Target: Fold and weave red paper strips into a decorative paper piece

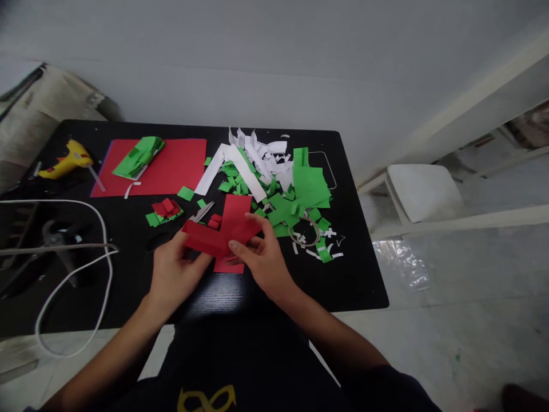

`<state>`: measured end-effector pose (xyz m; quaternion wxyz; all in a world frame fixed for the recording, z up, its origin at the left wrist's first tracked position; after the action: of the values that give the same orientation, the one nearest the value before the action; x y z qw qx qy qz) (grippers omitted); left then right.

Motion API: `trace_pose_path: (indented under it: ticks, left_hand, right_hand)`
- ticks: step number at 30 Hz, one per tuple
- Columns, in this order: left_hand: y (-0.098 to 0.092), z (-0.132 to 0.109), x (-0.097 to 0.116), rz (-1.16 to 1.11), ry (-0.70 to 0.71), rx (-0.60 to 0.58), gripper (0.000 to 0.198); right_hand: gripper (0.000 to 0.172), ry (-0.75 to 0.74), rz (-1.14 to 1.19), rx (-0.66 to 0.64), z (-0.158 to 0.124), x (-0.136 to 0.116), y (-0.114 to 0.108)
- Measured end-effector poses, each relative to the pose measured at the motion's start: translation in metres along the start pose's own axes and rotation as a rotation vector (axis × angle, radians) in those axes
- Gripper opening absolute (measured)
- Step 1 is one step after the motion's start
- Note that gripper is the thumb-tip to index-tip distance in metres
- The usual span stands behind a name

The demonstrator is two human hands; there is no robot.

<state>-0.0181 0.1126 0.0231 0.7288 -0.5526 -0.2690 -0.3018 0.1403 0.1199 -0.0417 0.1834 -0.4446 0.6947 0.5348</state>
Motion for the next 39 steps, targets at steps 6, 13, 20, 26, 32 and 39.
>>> trace_pose_path:
  ticks: [6, 13, 20, 26, 32, 39]
  left_hand:
    - [0.0, -0.001, -0.001, 0.0, -0.018, 0.008, 0.006]
    - [0.006, -0.001, -0.014, -0.164, -0.164, -0.048, 0.01]
    - [0.01, 0.002, -0.017, -0.231, -0.186, -0.086, 0.02]
    - [0.009, 0.006, -0.016, -0.299, -0.208, -0.122, 0.022]
    - [0.01, 0.007, -0.013, -0.328, -0.198, -0.141, 0.021]
    - [0.016, 0.003, -0.015, -0.425, -0.236, -0.171, 0.019]
  right_hand:
    - [0.036, 0.015, 0.002, -0.054, -0.006, 0.007, 0.005]
    - [0.021, -0.042, -0.099, -0.09, -0.006, -0.001, 0.005]
    - [0.017, -0.097, -0.179, -0.066, -0.009, -0.006, 0.006]
    - [0.023, -0.175, -0.242, -0.049, -0.012, -0.011, 0.007]
    - [0.021, -0.307, -0.303, -0.036, -0.016, -0.021, 0.011]
    - [0.016, -0.292, -0.282, 0.011, -0.018, -0.022, 0.01]
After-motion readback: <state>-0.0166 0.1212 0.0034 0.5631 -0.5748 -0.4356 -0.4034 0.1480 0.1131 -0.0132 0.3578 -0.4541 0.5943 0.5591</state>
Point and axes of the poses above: each hand's wrist, its own z-axis towards the middle knuckle, its own y-axis out of the palm, x = y × z, the point moved 10 cm from there along z, towards the middle knuckle, and after that the axes turned 8 degrees about z, right-handed, at the moved point
